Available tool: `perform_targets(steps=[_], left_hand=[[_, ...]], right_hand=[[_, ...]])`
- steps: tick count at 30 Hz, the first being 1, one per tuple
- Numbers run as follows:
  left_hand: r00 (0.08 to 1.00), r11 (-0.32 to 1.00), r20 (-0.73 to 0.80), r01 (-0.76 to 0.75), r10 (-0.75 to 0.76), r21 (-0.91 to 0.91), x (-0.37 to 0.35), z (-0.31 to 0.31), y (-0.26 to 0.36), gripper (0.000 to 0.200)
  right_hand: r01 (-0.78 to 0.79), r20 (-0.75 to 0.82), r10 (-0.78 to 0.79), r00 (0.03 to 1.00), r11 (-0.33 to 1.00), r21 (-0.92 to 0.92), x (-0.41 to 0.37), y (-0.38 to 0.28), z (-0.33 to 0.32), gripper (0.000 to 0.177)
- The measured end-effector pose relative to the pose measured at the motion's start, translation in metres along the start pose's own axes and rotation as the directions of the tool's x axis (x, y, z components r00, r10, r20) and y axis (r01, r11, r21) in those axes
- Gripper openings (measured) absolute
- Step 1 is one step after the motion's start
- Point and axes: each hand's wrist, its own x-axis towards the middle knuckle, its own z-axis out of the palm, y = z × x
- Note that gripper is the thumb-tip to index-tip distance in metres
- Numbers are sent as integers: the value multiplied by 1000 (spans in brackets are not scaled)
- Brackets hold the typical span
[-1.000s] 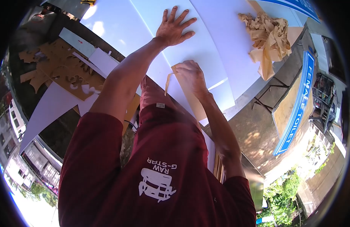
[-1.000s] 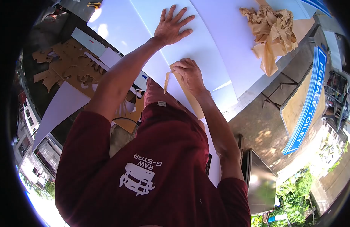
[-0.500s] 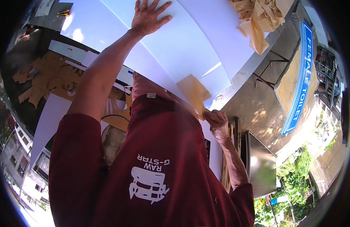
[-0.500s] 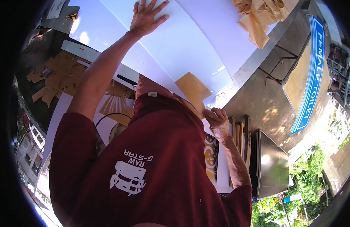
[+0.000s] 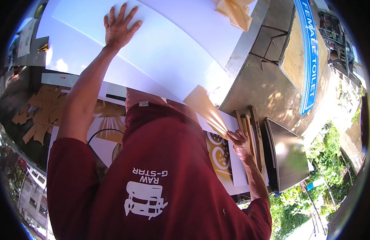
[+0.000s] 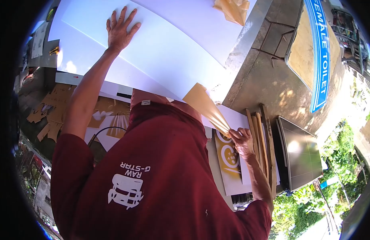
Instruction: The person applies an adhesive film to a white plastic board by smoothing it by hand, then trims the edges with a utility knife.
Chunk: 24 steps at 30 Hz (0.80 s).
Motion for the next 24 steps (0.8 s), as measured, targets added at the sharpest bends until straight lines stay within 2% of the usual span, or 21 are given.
perform_targets(steps=[8,9,12,13,15,16,17,18,19,21,22,23,24], left_hand=[[1000,1000,-1,7,-7,-10,-2,-3,4,65],[1000,1000,9,11,-11,-17,-2,-3,4,65],[999,1000,28,25,-25,-11,1,-5,5,65],[999,1000,38,29,-29,-7,1,-6,5,65],[998,999,55,33,-34,10,-1,-7,5,66],[998,999,61,31,-32,16,1,-7,5,66],[997,999,66,33,-34,16,4,-7,8,66],[997,999,67,43,-44,27,6,-6,8,66],[996,998,80,45,-48,38,2,-8,8,66],[990,998,127,52,-57,38,-9,-10,8,67],[991,998,117,55,-60,42,1,-10,9,67],[976,992,202,66,-87,109,3,-14,11,68],[975,994,200,80,-93,71,2,-14,11,69]], right_hand=[[-106,26,106,994,994,-5,-43,1,2,44],[-79,-20,79,997,997,-20,-49,8,9,45],[-116,35,116,993,993,-20,-62,15,8,45],[-109,-12,108,994,994,-34,-68,18,13,35],[-161,96,168,981,984,-80,-84,24,17,25],[-269,245,299,922,952,-147,-163,49,38,22],[-344,383,417,825,906,-245,-237,70,55,19],[-443,364,510,779,859,-256,-265,51,15,17],[-473,341,469,815,878,-76,-314,54,-4,11],[-640,250,711,657,702,-312,-304,31,-44,4],[-705,200,760,619,649,-286,-280,28,-57,4],[-759,62,789,611,607,-237,-261,38,-45,4],[-800,-63,805,590,572,-180,-240,46,-36,5]])
